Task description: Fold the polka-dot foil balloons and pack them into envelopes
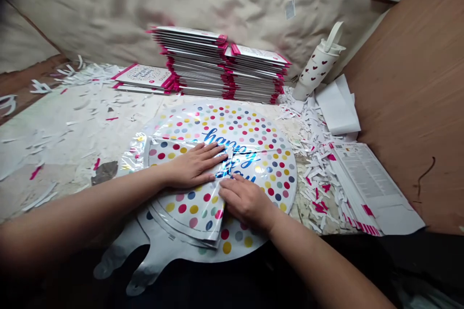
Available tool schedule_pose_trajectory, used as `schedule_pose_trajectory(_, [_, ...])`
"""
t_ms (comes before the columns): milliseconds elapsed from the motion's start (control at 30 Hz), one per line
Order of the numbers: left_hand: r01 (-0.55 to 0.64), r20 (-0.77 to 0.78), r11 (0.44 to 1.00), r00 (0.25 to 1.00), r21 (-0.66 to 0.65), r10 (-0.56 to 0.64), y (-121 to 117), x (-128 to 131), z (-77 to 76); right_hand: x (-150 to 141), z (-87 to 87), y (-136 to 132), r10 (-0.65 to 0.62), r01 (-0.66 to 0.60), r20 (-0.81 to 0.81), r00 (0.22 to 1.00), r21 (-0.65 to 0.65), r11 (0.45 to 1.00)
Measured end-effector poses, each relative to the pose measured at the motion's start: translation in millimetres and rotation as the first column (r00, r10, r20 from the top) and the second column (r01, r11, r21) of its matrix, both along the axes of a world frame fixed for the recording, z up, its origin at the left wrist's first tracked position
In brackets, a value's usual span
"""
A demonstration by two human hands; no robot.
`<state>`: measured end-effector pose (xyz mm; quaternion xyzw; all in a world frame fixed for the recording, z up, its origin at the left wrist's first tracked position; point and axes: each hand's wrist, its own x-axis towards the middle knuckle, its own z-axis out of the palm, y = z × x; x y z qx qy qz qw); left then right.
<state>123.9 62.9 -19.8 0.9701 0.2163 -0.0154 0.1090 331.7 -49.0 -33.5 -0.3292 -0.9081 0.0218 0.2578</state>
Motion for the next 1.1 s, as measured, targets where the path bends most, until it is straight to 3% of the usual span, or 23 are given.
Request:
schedule_pose_trajectory(67, [-0.028, -0.01, 1.0, 1.0, -0.008, 0.028, 0.3, -0.4, -2.6, 0.0, -2.0, -3.8, 0.066, -0.065, -0.019, 0.998, 0.063, 0.996])
schedule_pose_trajectory(133, [-0.062, -0.009, 0.998, 0.998, -0.006, 0.062, -0.9, -2.7, -1.4, 0.2, -2.2, -6.9, 0.139, -0.137, -0.034, 0.99, 0.045, 0.989])
schedule_pose_trajectory(233, [-0.116, -0.011, 0.993, 0.993, 0.011, 0.116, -9.4, -13.8, 1.7, 4.1, 4.2, -6.2, 0.041, -0.074, -0.138, 0.99, -0.238, 0.968])
schedule_pose_trajectory(300, [-0.157, -0.028, 0.988, 0.987, 0.008, 0.157, -16.0, -32.8, 1.3, 7.9, 12.8, -0.3, -0.178, 0.053, -0.196, 0.964, -0.513, 0.857])
schedule_pose_trajectory(367, [-0.229, -0.051, 0.973, 0.972, -0.02, 0.228, -18.9, -62.2, -0.1, 9.3, 22.2, 10.2, -0.398, 0.155, -0.178, 0.9, -0.722, 0.675])
schedule_pose_trajectory(433, [-0.341, -0.043, 0.937, 0.94, -0.075, 0.338, -17.2, -96.3, 2.1, 6.2, 28.9, 23.7, -0.54, 0.228, -0.091, 0.837, -0.838, 0.496])
schedule_pose_trajectory(467, [-0.395, -0.031, 0.908, 0.918, -0.136, 0.395, -15.9, -111.7, 5.9, 3.1, 30.5, 30.8, -0.581, 0.261, -0.047, 0.813, -0.862, 0.435])
schedule_pose_trajectory(533, [-0.56, 0.075, 0.791, 0.802, -0.247, 0.592, -16.9, -132.3, 19.3, -4.8, 30.3, 44.4, -0.622, 0.318, 0.026, 0.782, -0.876, 0.363])
schedule_pose_trajectory(600, [-0.741, 0.309, 0.624, 0.549, -0.249, 0.776, -28.0, -133.0, 35.5, -12.0, 27.3, 55.6, -0.637, 0.365, 0.077, 0.767, -0.869, 0.335])
schedule_pose_trajectory(633, [-0.811, 0.468, 0.554, 0.421, -0.19, 0.777, -38.1, -125.6, 41.7, -14.5, 25.7, 60.2, -0.641, 0.391, 0.108, 0.76, -0.863, 0.318])
schedule_pose_trajectory(667, [-0.819, 0.588, 0.567, 0.415, -0.09, 0.694, -50.5, -114.3, 45.0, -16.1, 24.7, 63.9, -0.642, 0.418, 0.141, 0.753, -0.856, 0.303])
schedule_pose_trajectory(700, [-0.751, 0.643, 0.66, 0.506, 0.0, 0.575, -64.1, -100.3, 44.8, -16.7, 24.5, 66.7, -0.642, 0.445, 0.171, 0.747, -0.847, 0.292])
schedule_pose_trajectory(733, [-0.584, 0.582, 0.809, 0.681, 0.066, 0.444, -77.8, -85.5, 41.0, -16.7, 25.4, 68.3, -0.641, 0.472, 0.198, 0.741, -0.833, 0.288])
schedule_pose_trajectory(767, [-0.462, 0.475, 0.882, 0.8, 0.097, 0.367, -90.2, -71.5, 34.0, -16.5, 27.5, 68.6, -0.643, 0.503, 0.221, 0.733, -0.813, 0.293])
schedule_pose_trajectory(800, [-0.414, 0.342, 0.904, 0.869, 0.106, 0.358, -100.2, -59.6, 25.0, -16.4, 30.5, 67.2, -0.651, 0.538, 0.239, 0.72, -0.786, 0.306])
schedule_pose_trajectory(867, [-0.4, 0.149, 0.911, 0.911, 0.102, 0.384, -111.5, -45.5, 6.0, -18.8, 37.6, 58.4, -0.699, 0.625, 0.252, 0.669, -0.7, 0.345])
schedule_pose_trajectory(900, [-0.412, 0.085, 0.906, 0.911, 0.097, 0.404, -113.1, -43.5, -1.8, -21.8, 40.6, 51.1, -0.721, 0.669, 0.231, 0.654, -0.621, 0.408])
schedule_pose_trajectory(933, [-0.417, 0.05, 0.904, 0.909, 0.09, 0.414, -112.7, -44.2, -7.5, -26.1, 42.3, 42.6, -0.712, 0.688, 0.192, 0.675, -0.513, 0.514])
schedule_pose_trajectory(967, [-0.414, 0.03, 0.906, 0.91, 0.082, 0.413, -111.3, -46.6, -11.1, -31.1, 42.4, 33.5, -0.65, 0.654, 0.158, 0.743, -0.378, 0.655])
schedule_pose_trajectory(1000, [-0.403, 0.026, 0.912, 0.915, 0.076, 0.403, -109.5, -49.9, -12.8, -36.4, 40.8, 24.9, -0.534, 0.556, 0.156, 0.831, -0.23, 0.798])
schedule_pose_trajectory(1033, [-0.39, 0.034, 0.918, 0.921, 0.076, 0.388, -107.8, -53.3, -13.2, -41.1, 37.5, 17.7, -0.392, 0.415, 0.194, 0.899, -0.099, 0.904])
schedule_pose_trajectory(1067, [-0.378, 0.045, 0.923, 0.926, 0.077, 0.375, -106.7, -56.1, -12.7, -44.7, 33.2, 12.8, -0.266, 0.279, 0.258, 0.929, -0.014, 0.96])
schedule_pose_trajectory(1100, [-0.368, 0.054, 0.926, 0.929, 0.079, 0.365, -106.2, -57.9, -11.7, -46.6, 28.6, 10.4, -0.194, 0.197, 0.326, 0.925, 0.023, 0.98])
